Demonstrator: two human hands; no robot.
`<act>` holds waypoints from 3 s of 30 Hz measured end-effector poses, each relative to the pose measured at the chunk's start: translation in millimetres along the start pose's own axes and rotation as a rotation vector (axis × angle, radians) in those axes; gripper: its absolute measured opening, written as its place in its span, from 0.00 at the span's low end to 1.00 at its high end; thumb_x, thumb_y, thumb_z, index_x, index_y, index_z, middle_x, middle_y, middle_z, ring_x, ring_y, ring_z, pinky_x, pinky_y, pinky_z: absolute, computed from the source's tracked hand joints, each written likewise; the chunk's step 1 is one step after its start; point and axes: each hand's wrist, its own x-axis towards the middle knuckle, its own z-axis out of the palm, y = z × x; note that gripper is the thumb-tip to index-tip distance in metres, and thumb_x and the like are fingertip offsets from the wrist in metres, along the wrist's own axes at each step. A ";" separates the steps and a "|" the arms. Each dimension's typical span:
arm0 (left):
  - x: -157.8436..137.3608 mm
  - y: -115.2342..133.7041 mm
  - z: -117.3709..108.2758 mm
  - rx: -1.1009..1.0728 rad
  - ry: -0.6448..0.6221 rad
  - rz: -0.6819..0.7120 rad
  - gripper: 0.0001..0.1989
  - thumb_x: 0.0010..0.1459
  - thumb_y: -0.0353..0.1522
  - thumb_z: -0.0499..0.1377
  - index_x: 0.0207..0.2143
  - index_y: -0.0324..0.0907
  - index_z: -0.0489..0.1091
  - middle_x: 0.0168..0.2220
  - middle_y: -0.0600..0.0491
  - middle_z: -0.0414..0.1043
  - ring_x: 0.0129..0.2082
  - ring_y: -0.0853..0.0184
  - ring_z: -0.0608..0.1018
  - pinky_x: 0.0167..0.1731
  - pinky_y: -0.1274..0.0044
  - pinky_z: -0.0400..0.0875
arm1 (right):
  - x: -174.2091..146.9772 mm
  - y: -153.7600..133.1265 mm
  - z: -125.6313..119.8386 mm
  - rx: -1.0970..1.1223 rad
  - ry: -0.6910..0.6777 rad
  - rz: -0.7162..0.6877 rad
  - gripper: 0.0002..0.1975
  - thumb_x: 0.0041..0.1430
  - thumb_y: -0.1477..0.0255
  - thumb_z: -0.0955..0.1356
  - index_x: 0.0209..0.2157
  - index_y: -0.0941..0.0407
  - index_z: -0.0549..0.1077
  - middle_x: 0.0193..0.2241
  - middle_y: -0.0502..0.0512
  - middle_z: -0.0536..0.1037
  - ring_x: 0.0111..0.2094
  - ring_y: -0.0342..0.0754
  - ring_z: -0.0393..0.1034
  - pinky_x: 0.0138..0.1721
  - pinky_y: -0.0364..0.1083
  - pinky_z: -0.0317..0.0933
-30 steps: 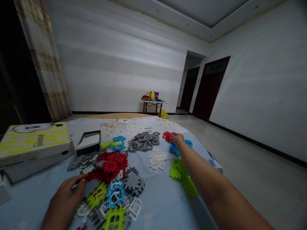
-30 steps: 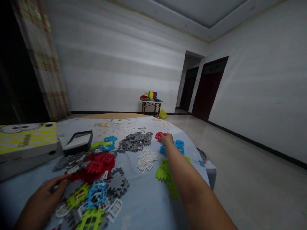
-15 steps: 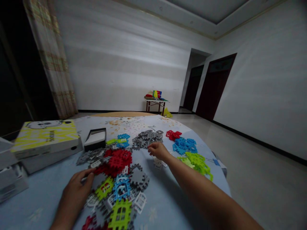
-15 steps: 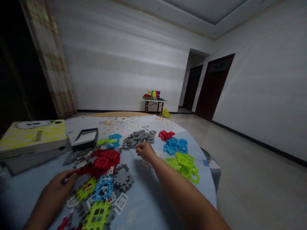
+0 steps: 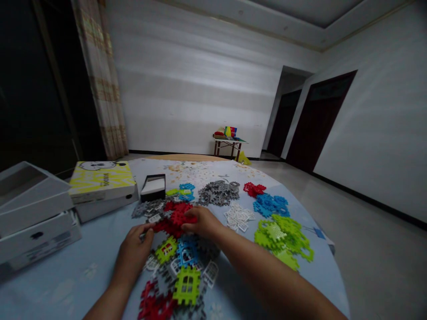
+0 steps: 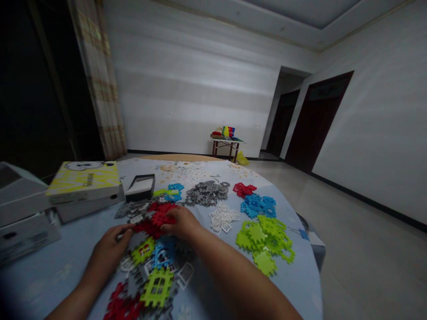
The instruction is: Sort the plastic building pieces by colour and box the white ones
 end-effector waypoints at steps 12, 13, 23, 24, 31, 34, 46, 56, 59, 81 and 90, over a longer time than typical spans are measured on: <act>-0.9 0.9 0.4 -0.015 0.032 0.020 0.17 0.49 0.42 0.51 0.34 0.43 0.74 0.37 0.49 0.74 0.39 0.62 0.76 0.42 0.72 0.70 | -5.8 -6.7 -7.6 0.048 0.095 -0.015 0.08 0.55 0.72 0.66 0.35 0.55 0.77 0.35 0.53 0.77 0.39 0.45 0.68 0.41 0.41 0.58; -0.9 1.0 0.4 -0.015 0.031 0.019 0.17 0.49 0.42 0.51 0.34 0.43 0.74 0.37 0.49 0.74 0.39 0.62 0.76 0.42 0.72 0.70 | -6.9 -3.7 -12.4 0.093 0.134 0.015 0.08 0.56 0.72 0.66 0.34 0.56 0.77 0.34 0.53 0.77 0.37 0.45 0.69 0.39 0.41 0.59; 5.2 -8.4 0.7 0.064 -0.008 0.000 0.19 0.49 0.44 0.50 0.35 0.44 0.74 0.39 0.48 0.74 0.39 0.60 0.76 0.41 0.71 0.70 | -23.7 73.8 -64.5 0.635 0.276 0.471 0.08 0.52 0.69 0.68 0.30 0.59 0.76 0.19 0.48 0.73 0.20 0.39 0.65 0.19 0.36 0.58; 6.6 -10.4 1.2 0.071 -0.010 -0.004 0.19 0.49 0.44 0.50 0.34 0.44 0.74 0.39 0.48 0.74 0.39 0.59 0.76 0.41 0.70 0.70 | -27.2 84.3 -72.5 0.652 0.302 0.521 0.07 0.50 0.69 0.69 0.28 0.59 0.75 0.18 0.48 0.73 0.20 0.39 0.66 0.19 0.36 0.59; 10.7 -14.8 3.4 0.034 -0.049 -0.071 0.18 0.47 0.44 0.51 0.33 0.45 0.73 0.39 0.48 0.74 0.38 0.56 0.76 0.39 0.65 0.71 | -35.8 153.9 -134.9 0.648 0.591 0.674 0.08 0.50 0.69 0.70 0.28 0.60 0.72 0.15 0.48 0.69 0.18 0.40 0.66 0.23 0.40 0.65; 10.9 -15.9 4.1 0.010 -0.036 -0.073 0.17 0.48 0.44 0.52 0.33 0.46 0.73 0.39 0.49 0.74 0.38 0.55 0.76 0.40 0.64 0.71 | -34.7 170.2 -146.8 0.636 0.684 0.711 0.08 0.52 0.71 0.68 0.34 0.60 0.71 0.18 0.49 0.71 0.20 0.40 0.67 0.25 0.40 0.66; 3.6 -7.9 0.1 0.095 -0.024 0.006 0.19 0.51 0.43 0.50 0.36 0.43 0.74 0.40 0.48 0.74 0.40 0.60 0.75 0.42 0.71 0.70 | -33.3 113.0 -58.0 0.533 0.266 0.544 0.08 0.48 0.78 0.68 0.32 0.59 0.76 0.23 0.50 0.76 0.25 0.41 0.70 0.25 0.39 0.63; 3.2 -7.5 2.0 0.045 0.005 0.017 0.19 0.49 0.44 0.51 0.35 0.43 0.74 0.37 0.49 0.75 0.37 0.60 0.76 0.38 0.71 0.71 | -3.8 46.3 -12.3 0.166 0.071 0.266 0.15 0.50 0.74 0.67 0.42 0.55 0.76 0.38 0.54 0.79 0.39 0.46 0.72 0.41 0.42 0.63; 2.4 -6.6 1.9 0.024 0.010 0.014 0.19 0.49 0.43 0.51 0.35 0.43 0.74 0.38 0.49 0.75 0.38 0.61 0.76 0.38 0.72 0.71 | 10.6 41.6 -1.1 0.139 0.100 0.304 0.19 0.50 0.72 0.68 0.46 0.55 0.74 0.42 0.55 0.77 0.43 0.48 0.71 0.44 0.43 0.62; 3.2 -6.4 0.7 0.059 -0.046 -0.027 0.22 0.49 0.44 0.49 0.37 0.41 0.73 0.40 0.47 0.73 0.41 0.59 0.74 0.42 0.70 0.69 | -3.0 73.7 -36.8 0.690 0.225 0.431 0.06 0.48 0.80 0.67 0.30 0.59 0.75 0.18 0.48 0.73 0.19 0.40 0.67 0.20 0.38 0.59; 8.7 -15.8 2.5 0.097 -0.070 -0.042 0.23 0.48 0.46 0.49 0.38 0.43 0.73 0.42 0.47 0.73 0.40 0.59 0.75 0.40 0.70 0.69 | -27.4 159.5 -123.1 0.737 0.650 0.651 0.07 0.43 0.77 0.71 0.29 0.59 0.72 0.14 0.46 0.69 0.18 0.40 0.67 0.20 0.38 0.63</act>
